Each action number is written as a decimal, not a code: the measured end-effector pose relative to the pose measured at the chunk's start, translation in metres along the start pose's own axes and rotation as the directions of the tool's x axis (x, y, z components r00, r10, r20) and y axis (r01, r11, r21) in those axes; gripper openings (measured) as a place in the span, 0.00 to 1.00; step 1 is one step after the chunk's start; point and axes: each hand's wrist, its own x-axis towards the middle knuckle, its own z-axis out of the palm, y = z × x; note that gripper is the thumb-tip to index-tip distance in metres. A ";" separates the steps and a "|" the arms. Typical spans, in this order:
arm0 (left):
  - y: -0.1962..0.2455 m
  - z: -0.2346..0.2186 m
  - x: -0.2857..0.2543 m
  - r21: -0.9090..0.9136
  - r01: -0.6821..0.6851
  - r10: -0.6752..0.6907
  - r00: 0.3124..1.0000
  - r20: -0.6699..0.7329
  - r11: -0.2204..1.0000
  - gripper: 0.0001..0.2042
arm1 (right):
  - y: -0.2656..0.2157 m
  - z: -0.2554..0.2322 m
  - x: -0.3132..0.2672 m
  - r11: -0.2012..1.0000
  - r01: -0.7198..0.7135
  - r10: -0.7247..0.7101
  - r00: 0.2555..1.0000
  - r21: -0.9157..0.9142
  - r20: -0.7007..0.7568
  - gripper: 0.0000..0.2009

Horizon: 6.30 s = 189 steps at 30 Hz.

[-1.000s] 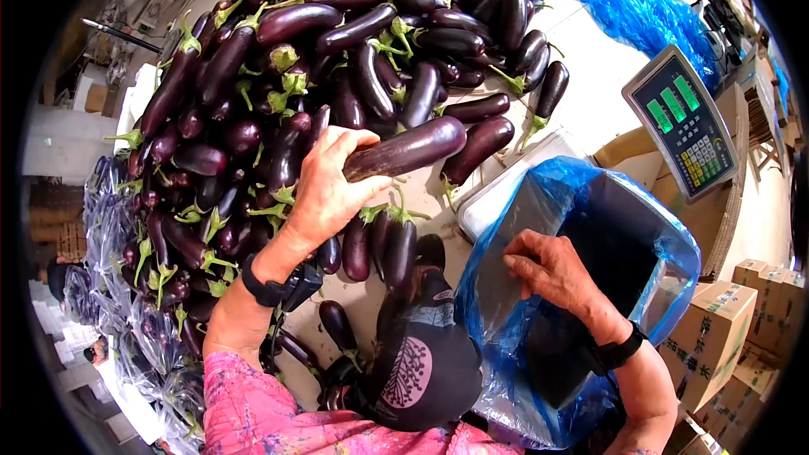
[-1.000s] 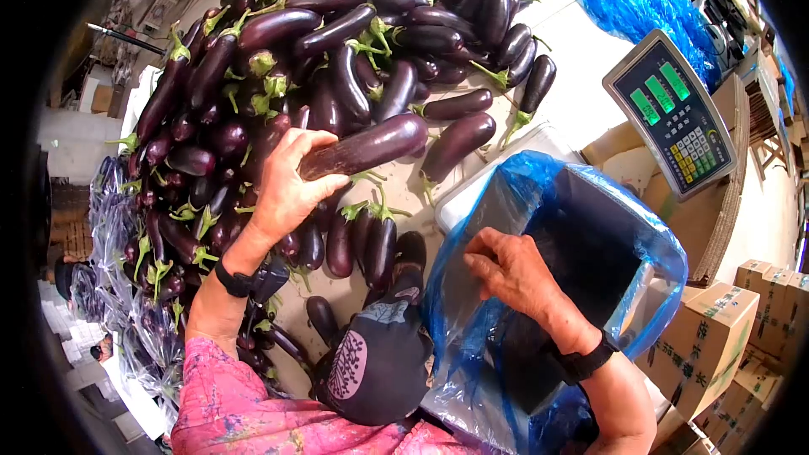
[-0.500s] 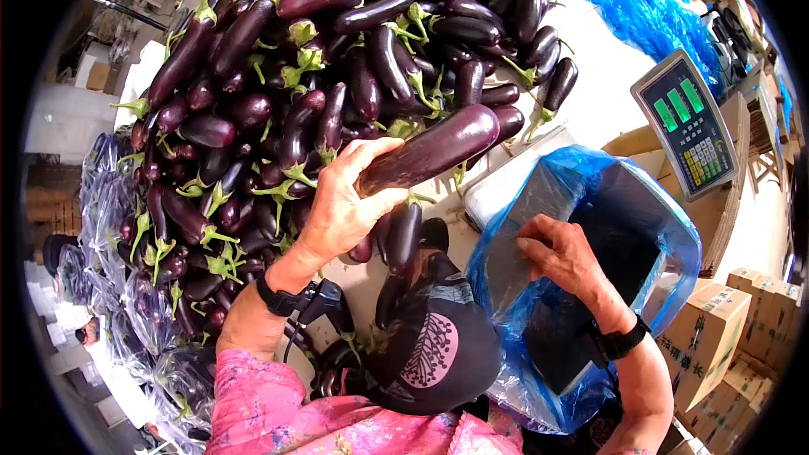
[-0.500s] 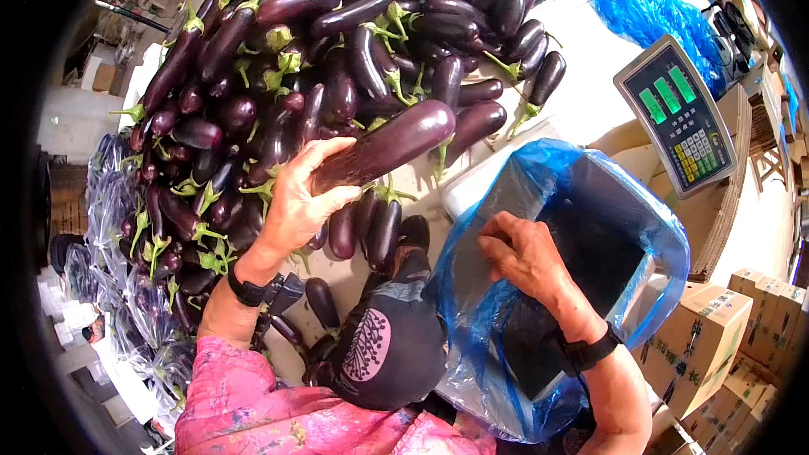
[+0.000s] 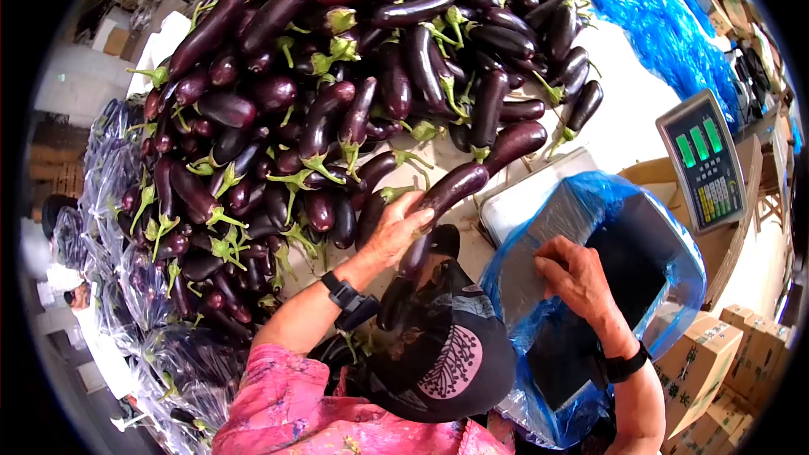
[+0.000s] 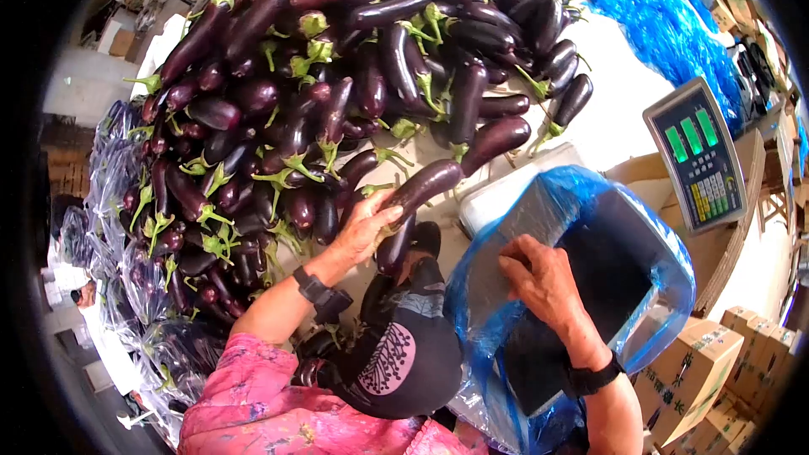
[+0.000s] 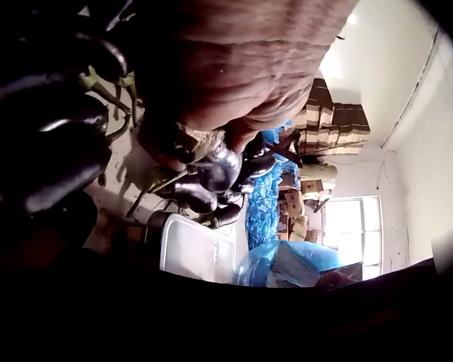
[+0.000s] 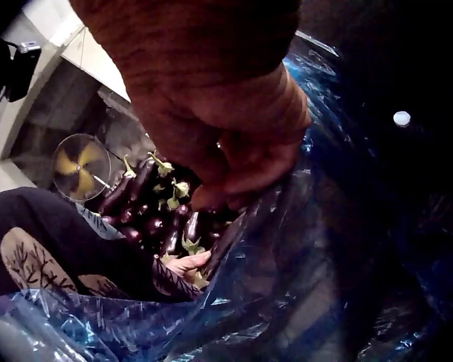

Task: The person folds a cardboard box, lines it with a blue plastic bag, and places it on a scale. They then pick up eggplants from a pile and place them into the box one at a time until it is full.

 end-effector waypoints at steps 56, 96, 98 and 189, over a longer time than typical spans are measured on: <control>0.063 -0.124 -0.219 0.870 0.141 0.219 0.937 -0.271 0.472 0.28 | 0.024 0.014 0.003 0.999 -0.009 0.014 0.996 0.053 -0.090 0.07; 0.202 0.178 -0.054 0.022 -0.749 0.623 0.567 0.540 0.663 0.27 | -0.124 -0.018 -0.046 0.416 0.376 -0.279 0.919 0.828 -0.277 0.26; 0.221 0.164 -0.051 0.132 -0.734 0.491 0.565 0.664 0.666 0.23 | -0.107 -0.049 -0.071 0.507 0.327 -0.252 0.941 0.797 -0.226 0.26; -0.104 -0.063 -0.060 0.895 0.046 0.304 0.932 -0.199 0.445 0.37 | 0.278 -0.005 0.006 0.867 -0.464 0.468 0.628 0.184 -0.621 0.36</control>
